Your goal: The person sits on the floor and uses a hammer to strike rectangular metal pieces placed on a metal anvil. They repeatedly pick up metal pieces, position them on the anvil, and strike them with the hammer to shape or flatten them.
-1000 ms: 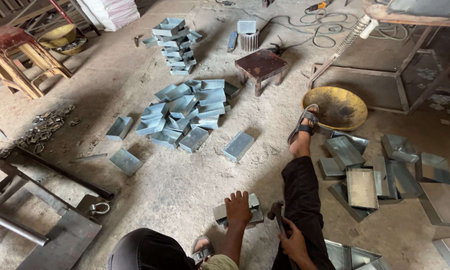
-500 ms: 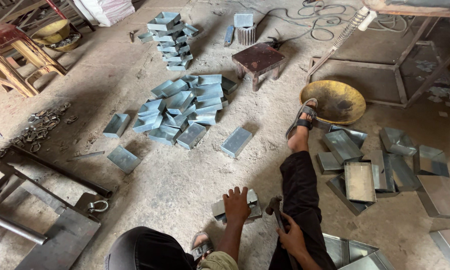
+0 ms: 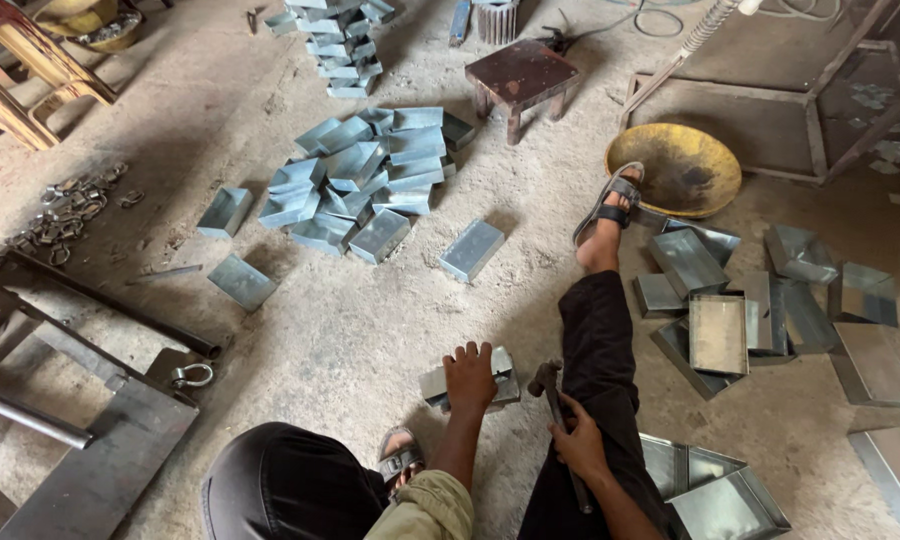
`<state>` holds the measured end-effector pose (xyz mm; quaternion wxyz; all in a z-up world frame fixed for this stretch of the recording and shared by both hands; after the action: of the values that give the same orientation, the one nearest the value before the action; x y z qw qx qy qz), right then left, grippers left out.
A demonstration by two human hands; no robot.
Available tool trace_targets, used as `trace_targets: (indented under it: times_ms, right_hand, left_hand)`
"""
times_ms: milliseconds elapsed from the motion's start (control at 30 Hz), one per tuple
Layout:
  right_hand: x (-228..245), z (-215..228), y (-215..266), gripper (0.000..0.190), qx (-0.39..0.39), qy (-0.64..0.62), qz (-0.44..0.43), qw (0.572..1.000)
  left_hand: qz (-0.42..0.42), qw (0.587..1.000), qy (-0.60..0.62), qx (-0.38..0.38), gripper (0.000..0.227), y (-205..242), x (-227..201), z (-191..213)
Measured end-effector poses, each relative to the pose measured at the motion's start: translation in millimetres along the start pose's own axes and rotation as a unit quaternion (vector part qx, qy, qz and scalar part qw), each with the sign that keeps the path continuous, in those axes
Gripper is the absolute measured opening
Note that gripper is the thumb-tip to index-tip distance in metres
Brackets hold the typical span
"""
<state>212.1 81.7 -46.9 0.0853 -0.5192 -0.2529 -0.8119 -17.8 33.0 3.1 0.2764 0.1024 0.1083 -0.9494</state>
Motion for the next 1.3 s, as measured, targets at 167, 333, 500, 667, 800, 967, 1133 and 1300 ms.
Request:
trace_targets:
  times_ms: [167, 333, 500, 667, 800, 967, 1133, 1300]
  right_hand:
    - [-1.9, -1.5, -3.1, 0.068, 0.000, 0.000, 0.006, 1.000]
    - [-8.5, -3.1, -4.4, 0.066, -0.002, -0.021, 0.026, 0.999]
    - [-18.4, -1.5, -8.7, 0.065, -0.001, -0.003, 0.041, 0.999]
    - [-3.2, 8.6, 9.3, 0.063, -0.032, -0.015, 0.068, 0.997]
    - [38.3, 13.7, 39.0, 0.064, -0.053, -0.035, 0.092, 0.994]
    - [95.9, 8.4, 80.7, 0.064, -0.051, -0.086, 0.181, 0.978]
    - [175.6, 0.2, 108.8, 0.061, -0.007, -0.088, 0.305, 0.948]
    - [232.9, -7.5, 122.3, 0.057, -0.012, -0.025, 0.424, 0.905]
  left_hand:
    - [-0.009, 0.999, -0.016, -0.040, 0.040, -1.8, 1.3, -2.8]
    - [-0.007, 0.998, -0.004, -0.067, 0.021, -0.9, 3.7, -13.5]
    - [-0.016, 0.990, -0.073, -0.119, 0.018, -6.4, 7.5, -30.8]
    - [0.065, 0.972, 0.147, -0.174, 0.022, -16.4, 18.3, -42.0]
    - [0.064, 0.885, 0.400, -0.229, 0.053, -11.4, 20.0, -68.7]
    - [0.150, 0.817, 0.534, -0.156, 0.044, 13.4, 30.2, -93.0]
    - [0.118, 0.833, 0.507, -0.188, 0.046, 9.6, 25.3, -80.0]
    - [0.108, 0.832, 0.499, -0.216, 0.046, 5.2, 25.0, -79.0]
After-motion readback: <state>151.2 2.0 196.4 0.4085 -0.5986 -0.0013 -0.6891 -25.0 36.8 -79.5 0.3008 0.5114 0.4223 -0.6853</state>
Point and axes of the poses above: each hand's wrist, its own y-axis away from the middle knuckle, its own z-axis out of the back of the hand, x = y × z, the point moved 4 cm from there along -y, towards the middle knuckle, and after that the axes turned 2 degrees about z, right-handed, at the moved point
